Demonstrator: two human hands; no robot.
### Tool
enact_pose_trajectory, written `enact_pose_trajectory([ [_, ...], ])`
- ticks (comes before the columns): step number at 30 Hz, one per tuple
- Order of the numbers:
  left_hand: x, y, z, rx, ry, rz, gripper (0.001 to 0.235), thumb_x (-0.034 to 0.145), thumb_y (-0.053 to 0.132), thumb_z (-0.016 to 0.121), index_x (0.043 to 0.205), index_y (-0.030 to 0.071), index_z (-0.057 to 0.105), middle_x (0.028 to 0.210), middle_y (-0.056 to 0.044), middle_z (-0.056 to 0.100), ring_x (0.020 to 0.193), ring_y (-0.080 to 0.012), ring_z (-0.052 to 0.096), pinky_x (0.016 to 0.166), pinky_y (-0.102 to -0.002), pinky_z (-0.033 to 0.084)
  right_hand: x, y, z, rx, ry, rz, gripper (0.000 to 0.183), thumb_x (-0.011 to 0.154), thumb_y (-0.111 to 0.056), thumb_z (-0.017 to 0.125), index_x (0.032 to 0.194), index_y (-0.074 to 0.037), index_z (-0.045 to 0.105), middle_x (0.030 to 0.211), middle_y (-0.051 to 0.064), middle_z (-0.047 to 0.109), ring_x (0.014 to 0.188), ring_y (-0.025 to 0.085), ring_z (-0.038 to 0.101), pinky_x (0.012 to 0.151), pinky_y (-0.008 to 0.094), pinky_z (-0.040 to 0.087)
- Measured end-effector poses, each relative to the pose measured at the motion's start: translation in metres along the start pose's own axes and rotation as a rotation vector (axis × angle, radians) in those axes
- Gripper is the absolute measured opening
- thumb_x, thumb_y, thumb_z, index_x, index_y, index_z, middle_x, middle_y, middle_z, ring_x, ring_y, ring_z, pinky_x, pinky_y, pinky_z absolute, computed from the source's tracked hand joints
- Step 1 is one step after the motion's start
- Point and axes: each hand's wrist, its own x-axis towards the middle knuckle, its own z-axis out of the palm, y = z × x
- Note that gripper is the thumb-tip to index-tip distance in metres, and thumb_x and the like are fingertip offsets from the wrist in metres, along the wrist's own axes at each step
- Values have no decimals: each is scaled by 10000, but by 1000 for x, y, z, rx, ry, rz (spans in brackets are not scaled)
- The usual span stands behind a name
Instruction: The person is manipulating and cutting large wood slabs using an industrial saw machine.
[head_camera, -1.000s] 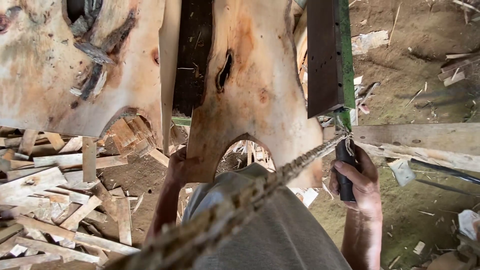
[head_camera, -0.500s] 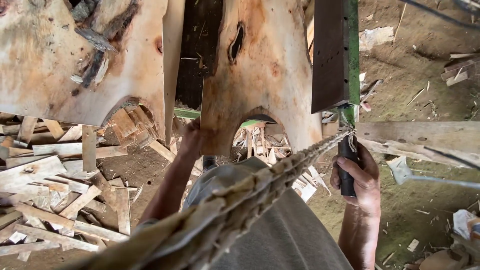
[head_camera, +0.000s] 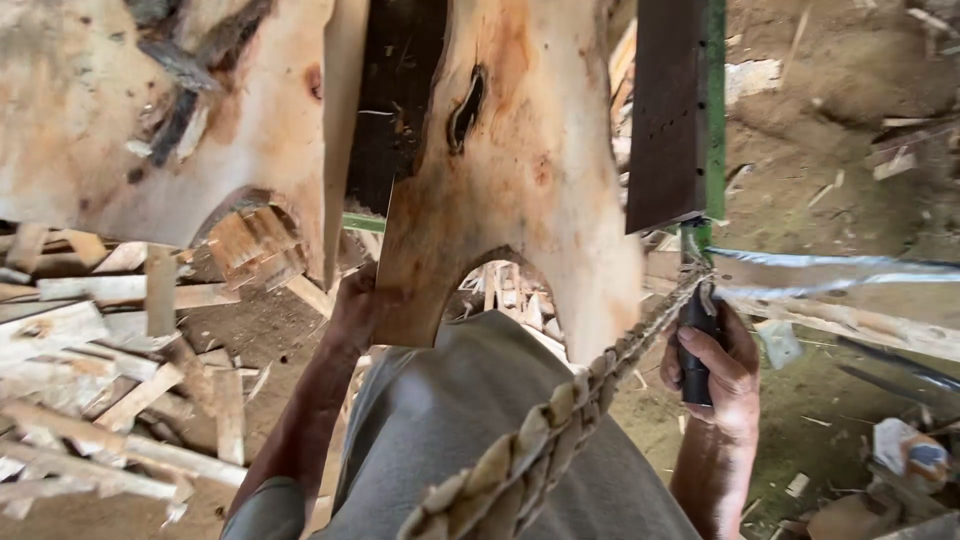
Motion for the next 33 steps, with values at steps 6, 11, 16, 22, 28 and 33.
enact_pose_trajectory([
  [6,-28,-10,31,-8,83,-86,299,766,-28,670,1056,-68,729,887,-166,775,733,-240,729,662,-391,626,3,5,6,17,-1,-33,341,944,32,604,1271,100,538,939,176,660,567,163,620,427,293,505],
  [11,7,26,20,196,132,-178,296,781,-5,655,1066,-28,732,937,-154,768,771,-206,742,694,-392,651,5,7,-1,2,3,-9,336,943,35,610,1266,96,539,911,172,656,557,167,623,419,290,502],
  [16,7,50,42,175,54,-55,238,859,36,657,1051,-71,750,938,-215,770,753,-281,753,671,-424,656,2,6,-6,12,-43,-40,324,953,34,620,1263,92,550,895,166,649,555,167,620,422,300,513],
  [22,-17,32,59,-76,98,19,390,770,-74,651,1152,-73,724,1026,-196,773,866,-243,739,785,-397,626,2,9,-4,21,-96,-13,263,975,28,612,1209,122,536,898,182,655,571,182,621,422,305,503],
  [28,-3,60,59,1,152,-165,360,834,2,676,1192,-36,704,1056,-190,777,902,-260,753,840,-419,642,5,-1,-4,11,-41,-16,350,946,27,590,1283,110,546,813,177,646,526,168,607,381,294,472],
  [33,53,100,56,161,83,-152,400,807,-6,728,1204,6,677,1102,-171,757,955,-238,741,885,-383,638,2,0,1,0,-18,-4,319,961,28,594,1262,116,534,800,148,624,521,167,587,402,293,464],
])
